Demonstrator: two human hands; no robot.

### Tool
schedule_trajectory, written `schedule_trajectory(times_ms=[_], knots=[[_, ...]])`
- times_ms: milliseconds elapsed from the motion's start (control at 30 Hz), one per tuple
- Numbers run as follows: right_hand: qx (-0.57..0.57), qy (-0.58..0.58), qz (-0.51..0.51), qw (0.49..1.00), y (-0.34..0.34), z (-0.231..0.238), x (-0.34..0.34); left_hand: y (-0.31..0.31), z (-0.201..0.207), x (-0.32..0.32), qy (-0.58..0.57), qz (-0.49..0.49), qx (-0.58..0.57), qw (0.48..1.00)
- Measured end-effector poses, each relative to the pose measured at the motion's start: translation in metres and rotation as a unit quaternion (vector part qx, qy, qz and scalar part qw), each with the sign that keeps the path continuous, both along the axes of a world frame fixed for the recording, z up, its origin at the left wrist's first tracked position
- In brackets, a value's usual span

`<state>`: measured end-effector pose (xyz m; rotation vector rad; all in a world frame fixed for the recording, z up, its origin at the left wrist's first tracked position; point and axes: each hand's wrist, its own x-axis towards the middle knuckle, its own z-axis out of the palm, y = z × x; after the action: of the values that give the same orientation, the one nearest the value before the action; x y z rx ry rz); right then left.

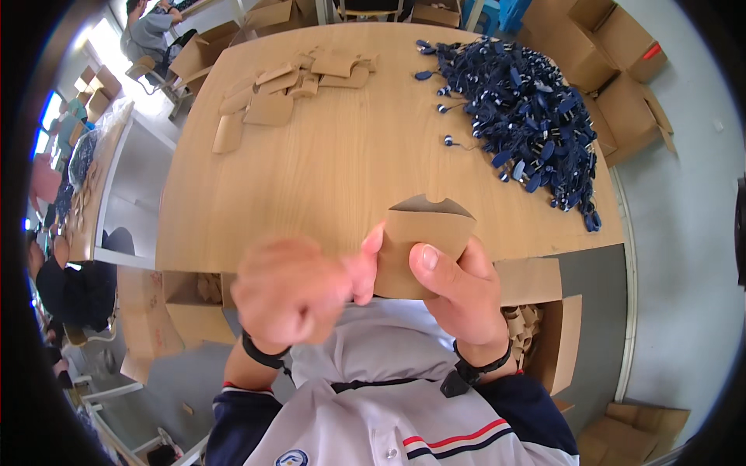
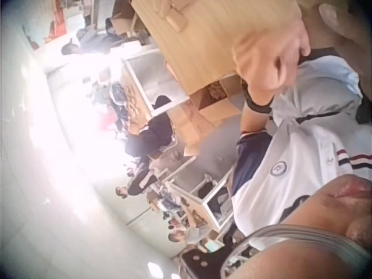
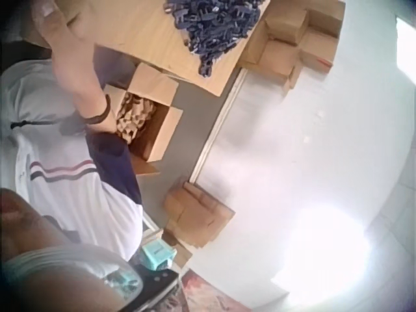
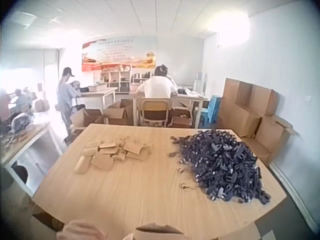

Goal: The recorder is folding small blue objects and sliding them into printed cardboard sleeves.

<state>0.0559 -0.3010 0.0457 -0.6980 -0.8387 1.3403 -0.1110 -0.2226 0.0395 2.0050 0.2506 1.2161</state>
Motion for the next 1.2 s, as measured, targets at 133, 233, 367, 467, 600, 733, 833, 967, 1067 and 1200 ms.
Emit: schedule_trajectory(times_ms=[133, 233, 367, 467, 600, 733, 833, 967, 1067, 1200], knots=[[-0.032, -0.006, 0.083, 0.996, -0.004, 0.011, 0.001, 0.034, 0.045, 0.013, 0.120, 0.056, 0.122, 0.984], [-0.029, -0.047, 0.115, 0.992, -0.005, 0.009, 0.004, 0.053, 0.046, 0.016, 0.137, -0.117, 0.122, 0.976], [-0.074, -0.055, 0.138, 0.986, -0.011, 0.009, 0.006, 0.055, 0.036, 0.015, 0.180, -0.232, 0.099, 0.951], [-0.105, -0.060, 0.103, 0.987, -0.007, 0.008, 0.008, 0.050, 0.026, 0.018, 0.176, -0.214, 0.020, 0.961], [-0.022, -0.295, -0.112, 0.949, 0.003, -0.004, -0.001, 0.036, 0.018, 0.028, 0.112, -0.139, -0.133, 0.975], [0.087, -0.457, -0.221, 0.857, 0.007, -0.023, -0.001, 0.035, 0.007, 0.029, 0.115, -0.140, -0.173, 0.968], [0.161, -0.520, -0.143, 0.827, 0.002, -0.018, 0.021, 0.024, -0.002, 0.038, 0.118, -0.187, -0.389, 0.894], [0.136, -0.510, -0.020, 0.849, -0.013, -0.021, 0.028, 0.007, -0.012, 0.045, 0.152, -0.332, -0.533, 0.763], [0.036, -0.386, -0.036, 0.921, -0.008, -0.015, 0.024, 0.017, -0.016, 0.043, 0.061, -0.153, -0.182, 0.969], [-0.087, -0.025, -0.043, 0.995, -0.004, -0.014, 0.017, 0.021, -0.017, 0.043, 0.062, 0.003, 0.219, 0.974]])
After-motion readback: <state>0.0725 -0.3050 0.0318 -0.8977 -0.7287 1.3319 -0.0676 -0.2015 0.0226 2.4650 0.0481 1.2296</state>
